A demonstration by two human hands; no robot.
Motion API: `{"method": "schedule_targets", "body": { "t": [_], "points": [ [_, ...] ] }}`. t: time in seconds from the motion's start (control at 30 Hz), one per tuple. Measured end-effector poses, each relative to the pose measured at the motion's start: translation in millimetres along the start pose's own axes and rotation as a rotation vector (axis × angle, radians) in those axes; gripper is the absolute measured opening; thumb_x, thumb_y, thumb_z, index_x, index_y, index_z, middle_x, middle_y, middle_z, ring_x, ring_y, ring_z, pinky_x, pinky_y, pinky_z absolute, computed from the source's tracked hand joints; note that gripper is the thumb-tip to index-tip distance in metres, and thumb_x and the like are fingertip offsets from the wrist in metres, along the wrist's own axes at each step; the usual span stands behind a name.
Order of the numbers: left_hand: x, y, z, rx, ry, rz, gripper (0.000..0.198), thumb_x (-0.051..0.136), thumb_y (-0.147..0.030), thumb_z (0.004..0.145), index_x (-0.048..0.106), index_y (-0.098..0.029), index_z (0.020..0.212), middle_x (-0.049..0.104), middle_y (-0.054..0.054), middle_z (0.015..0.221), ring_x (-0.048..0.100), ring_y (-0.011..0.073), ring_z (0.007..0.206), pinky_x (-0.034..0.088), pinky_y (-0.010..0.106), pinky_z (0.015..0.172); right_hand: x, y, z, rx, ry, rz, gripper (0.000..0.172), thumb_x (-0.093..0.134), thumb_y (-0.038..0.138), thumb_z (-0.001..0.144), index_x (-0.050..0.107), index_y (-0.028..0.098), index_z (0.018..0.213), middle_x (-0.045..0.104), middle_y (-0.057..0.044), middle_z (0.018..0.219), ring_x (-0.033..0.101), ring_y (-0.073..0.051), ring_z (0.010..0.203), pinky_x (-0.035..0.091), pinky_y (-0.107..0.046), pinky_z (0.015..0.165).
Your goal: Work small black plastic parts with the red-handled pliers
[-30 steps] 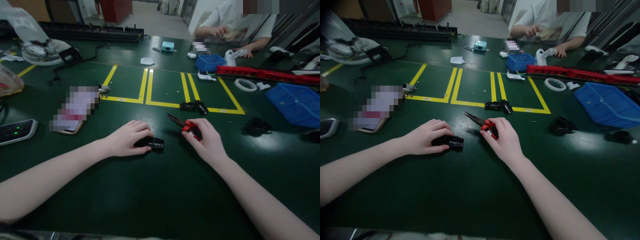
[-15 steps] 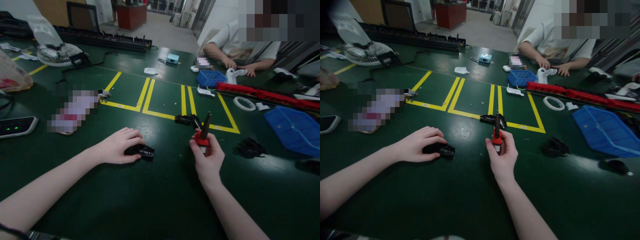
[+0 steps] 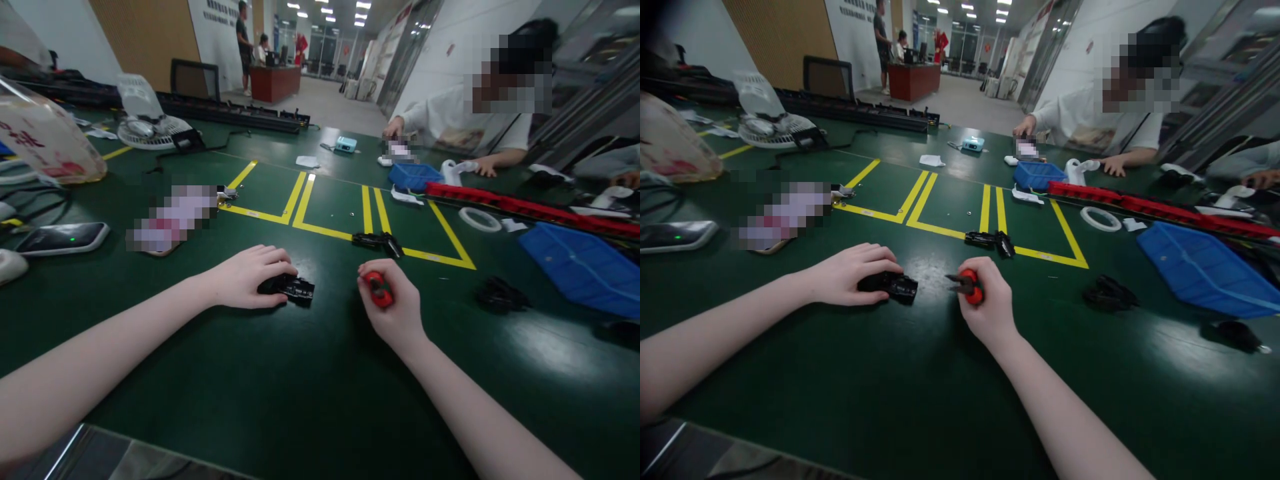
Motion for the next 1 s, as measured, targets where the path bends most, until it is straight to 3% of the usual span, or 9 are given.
{"method": "schedule_targets", "body": {
  "t": [0.27, 0.5, 0.67, 1.0],
  "points": [
    [3.5, 3, -2, -0.001, 0.019, -0.034, 0.037, 0.06, -0.044, 0.093, 0.056, -0.022, 0.123, 0.057, 0.006, 0.12, 0.056, 0.0227, 0.103, 0.043, 0.037, 0.089, 22, 17, -3, -0.14, 0.209, -0.132, 0.014, 0.062, 0.017, 0.077, 0.058, 0.021, 0.09, 0.065, -0.007, 0.089, 0.061, -0.023, 0.085, 0.051, -0.038, 0.074],
    [2.3, -8, -3, -0.002, 0.032, -0.086, 0.034, 0.062, -0.045, 0.092, 0.059, -0.021, 0.117, 0.06, 0.005, 0.116, 0.056, 0.0213, 0.101, 0.043, 0.034, 0.086, 34, 12, -4, -0.133, 0.308, -0.275, 0.037, 0.073, 0.05, 0.078, 0.062, 0.019, 0.092, 0.068, -0.007, 0.088, 0.061, -0.022, 0.081, 0.047, -0.037, 0.072],
    [-0.2, -18, -4, 0.056, 0.027, -0.057, 0.035, 0.062, -0.047, 0.092, 0.06, -0.02, 0.114, 0.063, 0.006, 0.112, 0.059, 0.0215, 0.099, 0.042, 0.034, 0.086, 38, 10, -4, -0.158, 0.348, -0.361, 0.045, 0.065, 0.06, 0.082, 0.064, 0.016, 0.094, 0.068, -0.009, 0.088, 0.061, -0.023, 0.081, 0.046, -0.037, 0.073],
    [-1.8, -19, -4, 0.092, -0.004, -0.013, 0.033, 0.064, -0.043, 0.091, 0.061, -0.019, 0.114, 0.064, 0.007, 0.109, 0.06, 0.0214, 0.097, 0.044, 0.033, 0.086, 42, 16, -5, -0.211, 0.376, -0.465, 0.045, 0.062, 0.061, 0.085, 0.062, 0.016, 0.089, 0.066, -0.011, 0.087, 0.059, -0.023, 0.079, 0.046, -0.037, 0.072]
  ]
}}
Point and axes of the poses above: each hand's wrist, its own z-axis towards the middle knuckle, its own x-axis out of the palm, y = z × x, the point moved 9 cm from there along z, towards the middle knuckle
